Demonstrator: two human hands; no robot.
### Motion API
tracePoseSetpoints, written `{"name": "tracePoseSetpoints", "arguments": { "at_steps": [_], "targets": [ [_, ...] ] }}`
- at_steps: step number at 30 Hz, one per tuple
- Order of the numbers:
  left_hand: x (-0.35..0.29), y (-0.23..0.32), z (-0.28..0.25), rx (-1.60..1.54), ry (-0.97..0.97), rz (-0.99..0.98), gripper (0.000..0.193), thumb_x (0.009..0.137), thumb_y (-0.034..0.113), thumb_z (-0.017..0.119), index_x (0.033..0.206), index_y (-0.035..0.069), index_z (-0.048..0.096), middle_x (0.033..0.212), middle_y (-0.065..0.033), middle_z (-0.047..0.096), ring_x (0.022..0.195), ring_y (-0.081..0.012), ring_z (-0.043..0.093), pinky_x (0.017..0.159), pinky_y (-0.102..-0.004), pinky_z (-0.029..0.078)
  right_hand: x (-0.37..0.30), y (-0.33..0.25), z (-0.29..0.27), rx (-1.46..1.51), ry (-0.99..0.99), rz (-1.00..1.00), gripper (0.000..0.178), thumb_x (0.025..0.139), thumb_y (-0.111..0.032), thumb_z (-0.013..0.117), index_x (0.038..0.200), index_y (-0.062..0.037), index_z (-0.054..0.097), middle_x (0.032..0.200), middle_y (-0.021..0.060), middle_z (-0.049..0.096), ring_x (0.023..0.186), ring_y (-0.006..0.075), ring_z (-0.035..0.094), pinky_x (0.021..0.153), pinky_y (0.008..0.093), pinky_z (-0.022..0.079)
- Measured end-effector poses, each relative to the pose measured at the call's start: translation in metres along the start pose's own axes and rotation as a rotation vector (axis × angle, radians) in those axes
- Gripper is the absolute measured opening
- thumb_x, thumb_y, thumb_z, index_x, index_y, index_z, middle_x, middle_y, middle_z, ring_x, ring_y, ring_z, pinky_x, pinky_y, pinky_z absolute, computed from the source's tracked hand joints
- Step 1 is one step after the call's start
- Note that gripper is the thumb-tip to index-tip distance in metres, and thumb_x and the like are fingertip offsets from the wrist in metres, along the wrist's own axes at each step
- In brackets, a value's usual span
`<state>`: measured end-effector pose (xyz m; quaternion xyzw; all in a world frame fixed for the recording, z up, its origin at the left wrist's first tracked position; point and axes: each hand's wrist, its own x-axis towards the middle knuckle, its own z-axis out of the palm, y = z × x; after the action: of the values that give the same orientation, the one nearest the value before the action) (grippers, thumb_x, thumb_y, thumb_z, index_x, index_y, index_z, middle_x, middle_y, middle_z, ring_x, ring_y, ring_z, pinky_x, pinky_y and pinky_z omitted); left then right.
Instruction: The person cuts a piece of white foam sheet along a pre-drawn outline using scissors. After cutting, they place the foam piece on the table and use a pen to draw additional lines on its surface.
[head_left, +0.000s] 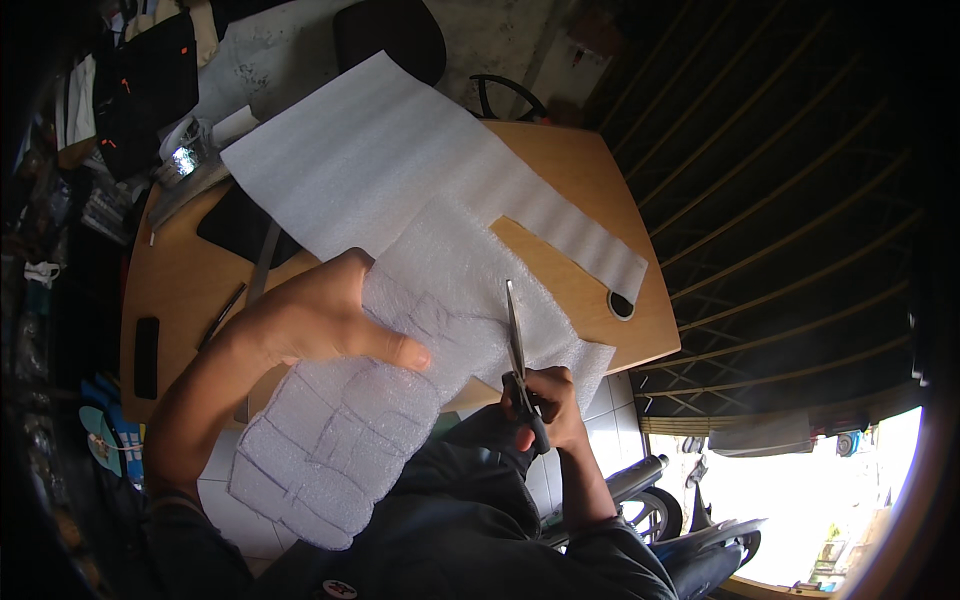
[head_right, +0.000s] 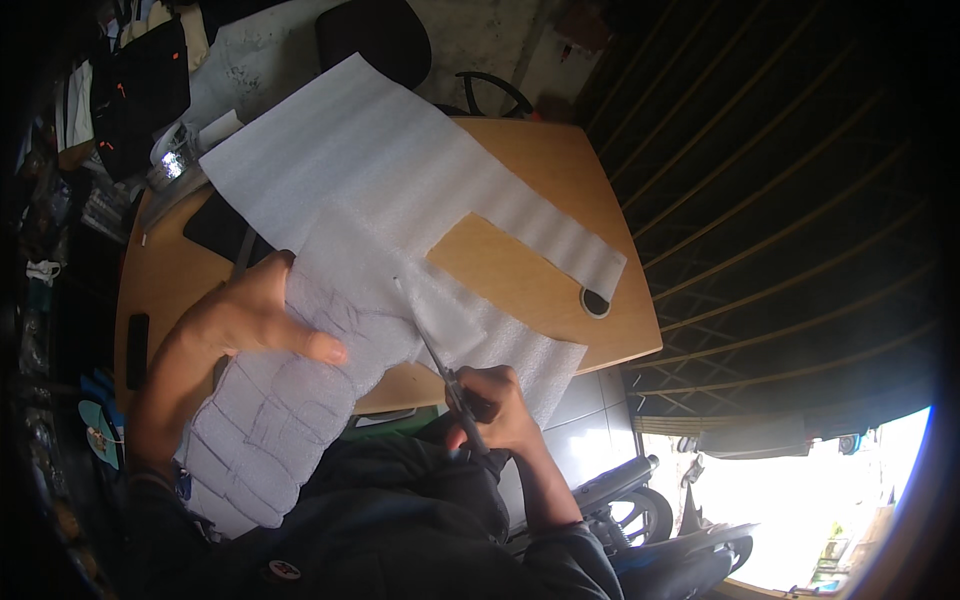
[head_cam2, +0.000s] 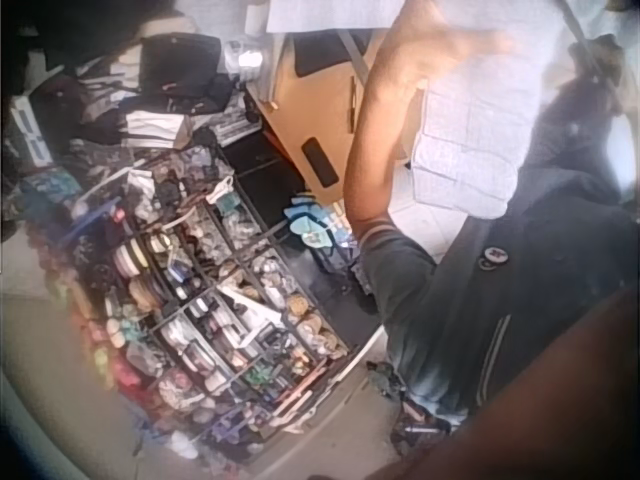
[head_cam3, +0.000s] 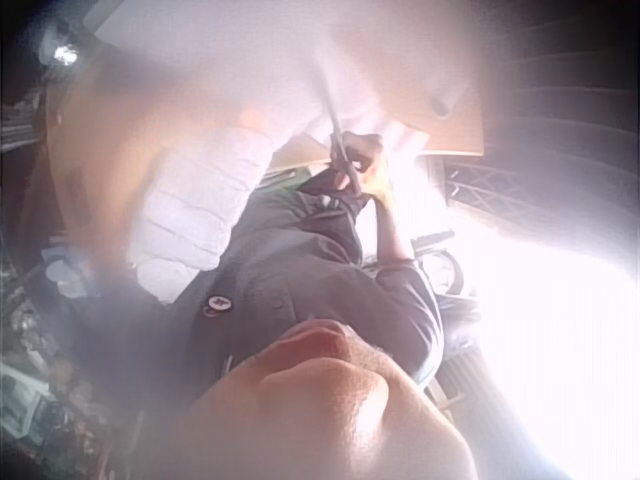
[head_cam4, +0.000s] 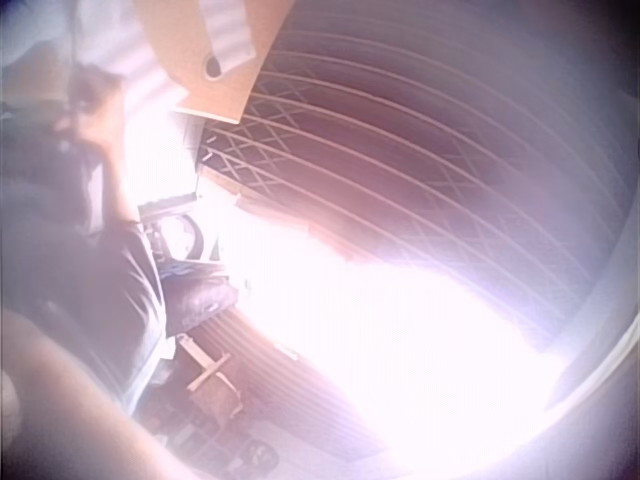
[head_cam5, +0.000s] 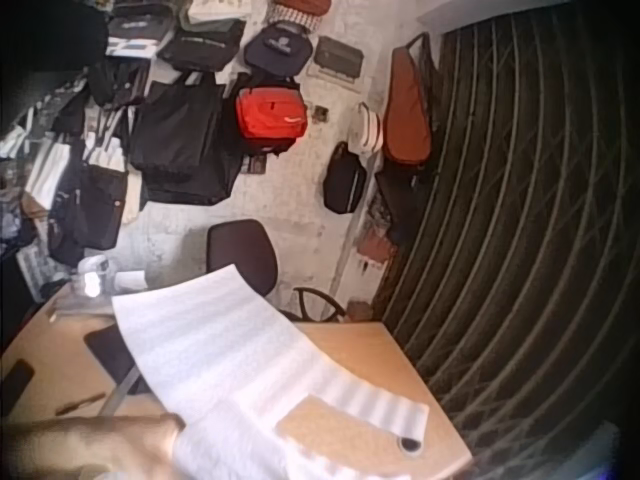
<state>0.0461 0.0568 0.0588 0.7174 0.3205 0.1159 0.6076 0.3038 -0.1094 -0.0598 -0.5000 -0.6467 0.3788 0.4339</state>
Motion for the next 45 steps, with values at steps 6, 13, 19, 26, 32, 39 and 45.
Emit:
{"name": "tracePoseSetpoints", "arguments": {
  "at_steps": [6, 13, 19, 26, 32, 39, 45],
  "targets": [
    [0.004, 0.037, -0.019, 0.190, -0.159, -0.124, 0.095, 0.059, 0.033, 0.088, 0.129, -0.015, 0.044, 0.115, -0.0254, 0.061, 0.101, -0.0320, 0.064, 0.092, -0.0323, 0.050, -0.004, 0.003, -0.008, -0.043, -0.060, 0.028, 0.081, 0.057, -0.083, 0.069, 0.072, -0.0044, 0.060, 0.059, 0.0002, 0.058, 0.052, 0.0124, 0.059, 0.049, 0.0249, 0.041],
    [0.012, 0.031, -0.026, 0.263, -0.169, -0.106, 0.089, 0.057, 0.029, 0.092, 0.123, -0.014, 0.050, 0.109, -0.0237, 0.064, 0.097, -0.0294, 0.065, 0.088, -0.0337, 0.052, 0.000, -0.001, -0.006, 0.018, -0.088, 0.026, 0.081, 0.057, -0.084, 0.067, 0.070, -0.0052, 0.058, 0.059, 0.0006, 0.059, 0.053, 0.0132, 0.060, 0.050, 0.0250, 0.043],
    [0.014, 0.043, -0.028, 0.336, -0.226, -0.180, 0.097, 0.060, 0.029, 0.089, 0.128, -0.020, 0.041, 0.117, -0.0312, 0.059, 0.102, -0.0333, 0.065, 0.088, -0.0315, 0.053, -0.001, -0.001, -0.007, -0.052, -0.074, 0.044, 0.080, 0.058, -0.085, 0.065, 0.070, -0.0056, 0.059, 0.059, 0.0002, 0.059, 0.053, 0.0125, 0.060, 0.050, 0.0249, 0.043],
    [0.023, 0.018, -0.030, -0.221, -0.300, -0.129, 0.095, 0.069, 0.048, 0.079, 0.134, -0.011, 0.043, 0.122, -0.0257, 0.059, 0.105, -0.0320, 0.063, 0.090, -0.0372, 0.052, -0.004, -0.003, 0.006, 0.041, 0.041, 0.082, 0.080, 0.064, -0.085, 0.061, 0.068, -0.0054, 0.058, 0.057, 0.0002, 0.056, 0.051, 0.0118, 0.057, 0.048, 0.0247, 0.040],
    [0.006, -0.099, 0.010, -1.398, -0.007, 0.172, 0.085, 0.086, 0.067, 0.053, 0.139, 0.001, 0.046, 0.133, -0.0196, 0.055, 0.119, -0.0362, 0.054, 0.096, -0.0484, 0.047, 0.006, -0.006, 0.061, 0.295, 0.236, 0.088, 0.078, 0.069, -0.085, 0.055, 0.071, -0.0068, 0.054, 0.055, -0.0035, 0.050, 0.050, 0.0076, 0.050, 0.048, 0.0236, 0.038],
    [0.011, -0.127, 0.101, -1.026, 0.261, 0.635, 0.046, 0.094, 0.037, 0.053, 0.117, -0.002, 0.054, 0.118, -0.0263, 0.061, 0.112, -0.0362, 0.057, 0.100, -0.0474, 0.040, 0.013, -0.001, 0.095, 0.334, 0.224, 0.122, 0.074, 0.074, -0.079, 0.059, 0.075, -0.0045, 0.054, 0.059, -0.0016, 0.052, 0.052, 0.0076, 0.050, 0.050, 0.0239, 0.039],
    [0.010, -0.092, 0.105, -1.066, 0.674, 0.117, 0.033, 0.092, 0.037, 0.060, 0.095, 0.005, 0.055, 0.089, -0.0176, 0.064, 0.089, -0.0232, 0.060, 0.087, -0.0368, 0.045, 0.014, -0.001, 0.106, 0.311, 0.229, 0.143, 0.074, 0.073, -0.077, 0.061, 0.076, -0.0034, 0.055, 0.059, 0.0000, 0.055, 0.053, 0.0090, 0.052, 0.050, 0.0239, 0.040]
  ]
}}
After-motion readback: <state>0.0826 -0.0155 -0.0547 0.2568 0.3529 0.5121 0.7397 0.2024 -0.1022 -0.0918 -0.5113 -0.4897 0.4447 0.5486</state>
